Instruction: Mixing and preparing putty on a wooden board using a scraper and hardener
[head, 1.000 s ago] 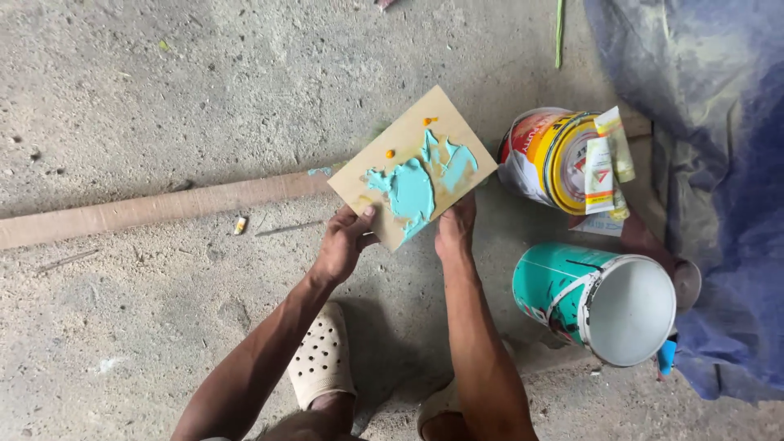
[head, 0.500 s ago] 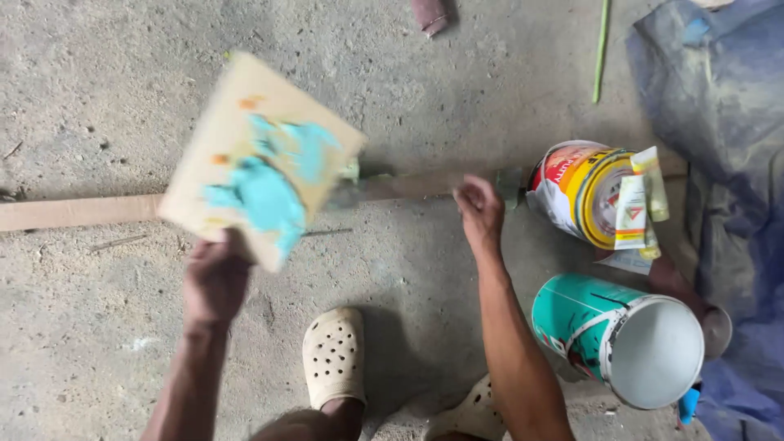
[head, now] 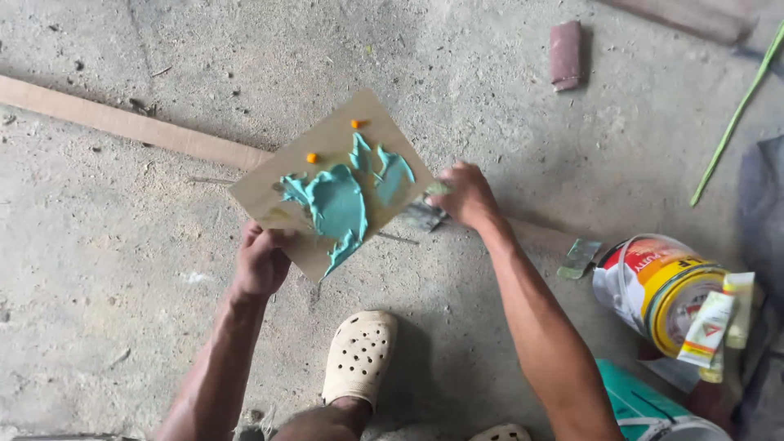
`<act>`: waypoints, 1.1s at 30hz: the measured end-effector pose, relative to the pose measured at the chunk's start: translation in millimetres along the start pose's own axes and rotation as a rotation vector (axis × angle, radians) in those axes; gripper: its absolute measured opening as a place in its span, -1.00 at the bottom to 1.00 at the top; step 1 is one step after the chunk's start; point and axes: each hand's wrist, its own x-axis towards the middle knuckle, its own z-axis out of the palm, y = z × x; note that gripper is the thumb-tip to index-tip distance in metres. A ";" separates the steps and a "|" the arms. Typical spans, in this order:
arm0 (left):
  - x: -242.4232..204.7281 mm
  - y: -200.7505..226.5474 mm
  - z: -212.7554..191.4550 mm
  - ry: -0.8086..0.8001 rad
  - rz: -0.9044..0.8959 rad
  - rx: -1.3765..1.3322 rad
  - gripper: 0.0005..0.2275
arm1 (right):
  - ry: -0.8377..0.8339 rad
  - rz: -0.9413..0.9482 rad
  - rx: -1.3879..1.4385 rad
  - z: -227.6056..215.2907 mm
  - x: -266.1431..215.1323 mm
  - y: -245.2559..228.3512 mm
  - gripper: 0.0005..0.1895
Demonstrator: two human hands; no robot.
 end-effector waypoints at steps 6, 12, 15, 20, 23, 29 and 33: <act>2.9 -67.9 -12.9 -0.033 -0.079 -0.050 -0.79 | 0.440 0.088 1.514 -110.7 -190.9 -24.0 -0.50; 10.0 -75.4 48.5 -0.231 -0.241 -0.056 -0.89 | 0.330 0.616 0.093 -132.8 -303.6 13.3 -0.53; 16.7 -99.7 36.9 -0.216 -0.281 -0.088 -0.85 | 0.849 -0.231 -0.378 -133.0 -345.4 21.1 -0.75; 2.6 -102.2 65.6 -0.364 -0.025 0.101 -0.90 | 0.801 -0.246 -0.220 -153.2 -352.1 -7.9 -0.79; 12.3 -97.0 87.9 -0.411 0.090 0.257 -0.86 | 0.801 -0.300 -0.245 -169.8 -347.5 -8.5 -0.79; -11.7 -32.1 133.8 -0.441 -0.173 0.388 -0.85 | 0.819 -0.445 -0.139 -187.8 -329.0 -60.8 -0.80; -23.7 -8.8 152.7 -0.533 -0.276 0.464 -0.87 | 0.764 -0.624 -0.126 -210.5 -305.1 -102.9 -0.77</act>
